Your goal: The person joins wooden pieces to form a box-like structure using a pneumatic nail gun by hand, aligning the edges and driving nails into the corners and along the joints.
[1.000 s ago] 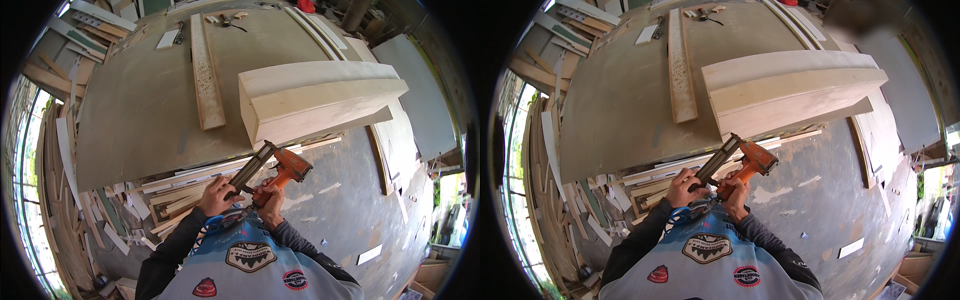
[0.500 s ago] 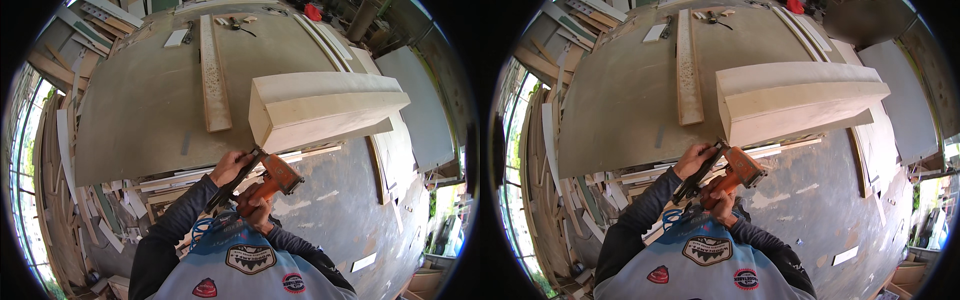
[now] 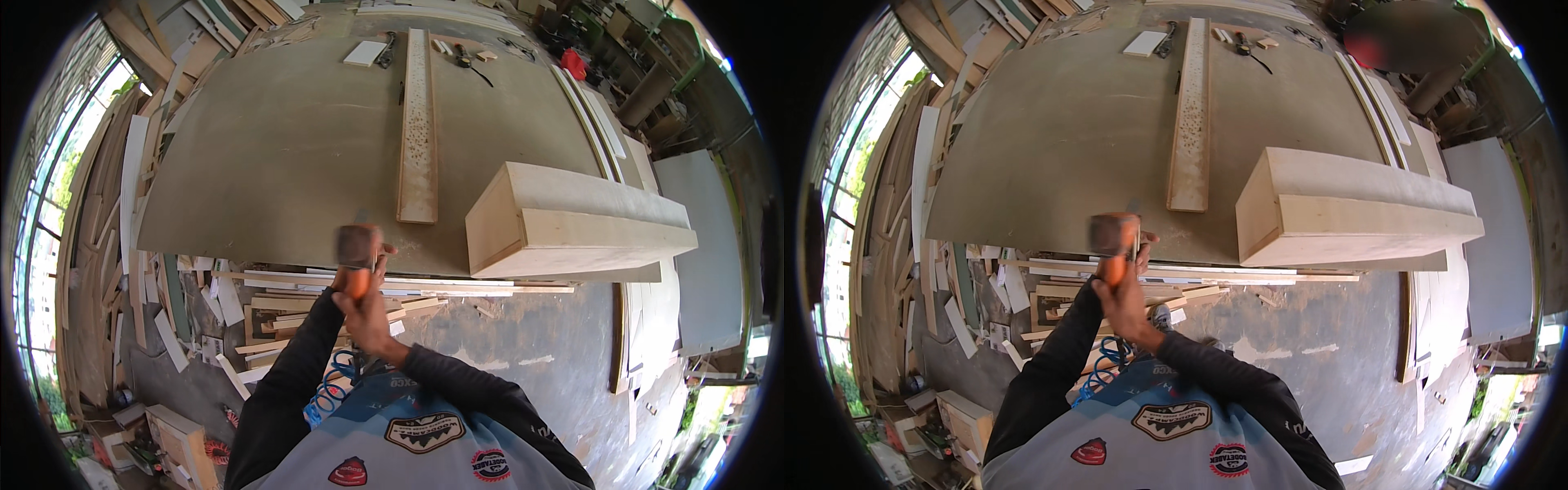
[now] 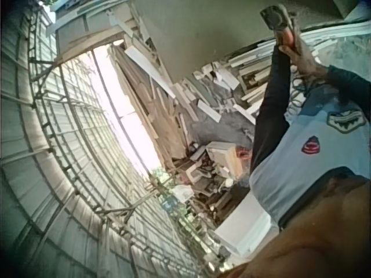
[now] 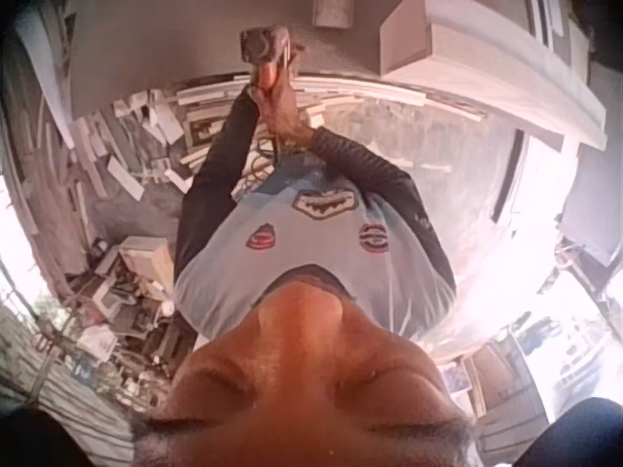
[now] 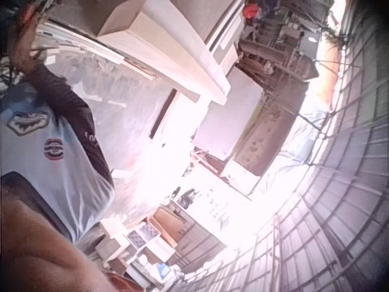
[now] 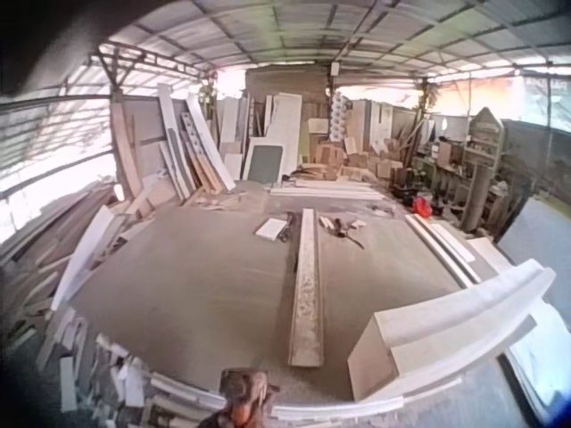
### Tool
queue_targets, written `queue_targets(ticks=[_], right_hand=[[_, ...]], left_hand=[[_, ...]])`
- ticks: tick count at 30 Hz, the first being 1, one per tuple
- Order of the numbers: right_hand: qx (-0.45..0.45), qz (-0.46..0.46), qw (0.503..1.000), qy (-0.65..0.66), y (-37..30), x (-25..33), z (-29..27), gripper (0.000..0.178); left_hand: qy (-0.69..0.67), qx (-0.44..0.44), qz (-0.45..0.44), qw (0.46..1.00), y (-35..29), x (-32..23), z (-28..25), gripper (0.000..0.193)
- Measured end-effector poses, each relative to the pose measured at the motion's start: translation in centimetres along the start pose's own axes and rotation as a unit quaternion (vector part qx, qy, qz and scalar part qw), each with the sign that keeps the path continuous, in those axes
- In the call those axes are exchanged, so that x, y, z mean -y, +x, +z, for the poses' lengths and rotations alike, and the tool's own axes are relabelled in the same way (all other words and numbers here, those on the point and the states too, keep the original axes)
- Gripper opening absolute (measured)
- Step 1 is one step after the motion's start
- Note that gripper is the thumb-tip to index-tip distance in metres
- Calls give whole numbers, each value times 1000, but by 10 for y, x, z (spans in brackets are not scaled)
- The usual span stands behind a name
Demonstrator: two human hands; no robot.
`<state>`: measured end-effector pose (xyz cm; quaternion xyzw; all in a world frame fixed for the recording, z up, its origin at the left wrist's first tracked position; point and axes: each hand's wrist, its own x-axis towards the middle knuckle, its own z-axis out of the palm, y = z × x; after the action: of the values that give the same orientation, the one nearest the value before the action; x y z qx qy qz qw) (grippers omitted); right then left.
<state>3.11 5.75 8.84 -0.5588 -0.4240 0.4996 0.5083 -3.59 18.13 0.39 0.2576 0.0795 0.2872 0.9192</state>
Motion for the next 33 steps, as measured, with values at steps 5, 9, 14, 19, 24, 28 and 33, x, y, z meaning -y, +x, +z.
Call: queue_targets(ticks=[5,9,14,19,24,28,33], right_hand=[[-6,-190,945,-268,8,-22,54,49],[46,-95,962,-254,4,-20,55,42],[-58,-112,979,-159,37,-20,29,38],[-91,-49,978,-182,47,-8,5,56],[-133,9,986,-101,59,-37,-25,32],[-177,8,984,-8,62,-32,-51,17],[-208,17,977,51,58,-16,-65,14]], left_hand=[[-49,161,84,982,-14,-9,-37,86],[-56,19,179,982,-52,5,-75,68],[11,-359,178,916,-55,-2,-66,54],[355,-568,151,727,-42,-25,-136,43],[744,-493,108,437,-14,-51,-131,38],[843,-454,77,276,-7,-42,-112,47],[857,-366,36,361,26,-18,-96,52]])
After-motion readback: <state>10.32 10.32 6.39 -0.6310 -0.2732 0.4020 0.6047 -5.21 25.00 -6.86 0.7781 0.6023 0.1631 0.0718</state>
